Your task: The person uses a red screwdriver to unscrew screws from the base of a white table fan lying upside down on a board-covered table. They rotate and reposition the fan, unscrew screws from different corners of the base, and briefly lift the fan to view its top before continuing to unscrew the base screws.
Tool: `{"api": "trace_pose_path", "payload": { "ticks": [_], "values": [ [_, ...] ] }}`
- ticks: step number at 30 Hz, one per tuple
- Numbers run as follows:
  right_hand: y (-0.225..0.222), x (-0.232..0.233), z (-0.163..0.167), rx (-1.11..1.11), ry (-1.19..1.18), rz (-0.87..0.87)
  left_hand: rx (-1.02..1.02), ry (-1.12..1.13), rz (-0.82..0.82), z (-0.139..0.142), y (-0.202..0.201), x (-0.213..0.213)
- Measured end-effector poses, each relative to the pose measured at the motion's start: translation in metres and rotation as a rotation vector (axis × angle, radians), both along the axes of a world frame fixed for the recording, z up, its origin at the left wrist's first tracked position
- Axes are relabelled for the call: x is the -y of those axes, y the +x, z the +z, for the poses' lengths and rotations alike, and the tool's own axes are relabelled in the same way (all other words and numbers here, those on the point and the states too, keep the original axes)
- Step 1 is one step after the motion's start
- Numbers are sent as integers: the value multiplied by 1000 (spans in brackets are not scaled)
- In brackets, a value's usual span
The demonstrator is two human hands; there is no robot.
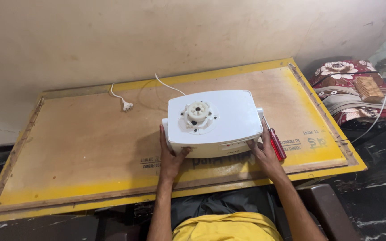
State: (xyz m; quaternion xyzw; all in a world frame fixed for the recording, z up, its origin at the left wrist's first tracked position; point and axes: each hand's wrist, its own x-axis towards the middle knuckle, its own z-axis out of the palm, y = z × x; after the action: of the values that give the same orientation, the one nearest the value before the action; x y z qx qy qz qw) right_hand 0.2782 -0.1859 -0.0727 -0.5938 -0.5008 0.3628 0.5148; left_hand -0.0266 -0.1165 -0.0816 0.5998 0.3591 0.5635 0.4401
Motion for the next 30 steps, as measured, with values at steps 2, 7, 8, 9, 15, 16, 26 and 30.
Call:
{"api": "trace_pose_path", "payload": {
  "ticks": [2,7,8,9,15,16,26,30],
  "values": [
    [1,3,1,22,-60,-24,37,-84,-22,0,0,2],
    [5,4,4,94,-152,-85,25,-56,19,13,3,12],
    [5,5,4,92,-159,-91,-3,-62,48,15,4,14],
    [5,6,4,89,-164,-97,-32,-66,76,17,6,15],
    [2,8,5,36,-151,-127,16,-60,91,24,8,24],
    [1,9,6,-4,-127,-122,30,-67,93,25,8,25],
    [4,28,25,59,-128,-215,-64,-166,316,62,17,50],
    [8,14,48,100,-227,-257,-203,-160,415,85,24,48]
  ]
}}
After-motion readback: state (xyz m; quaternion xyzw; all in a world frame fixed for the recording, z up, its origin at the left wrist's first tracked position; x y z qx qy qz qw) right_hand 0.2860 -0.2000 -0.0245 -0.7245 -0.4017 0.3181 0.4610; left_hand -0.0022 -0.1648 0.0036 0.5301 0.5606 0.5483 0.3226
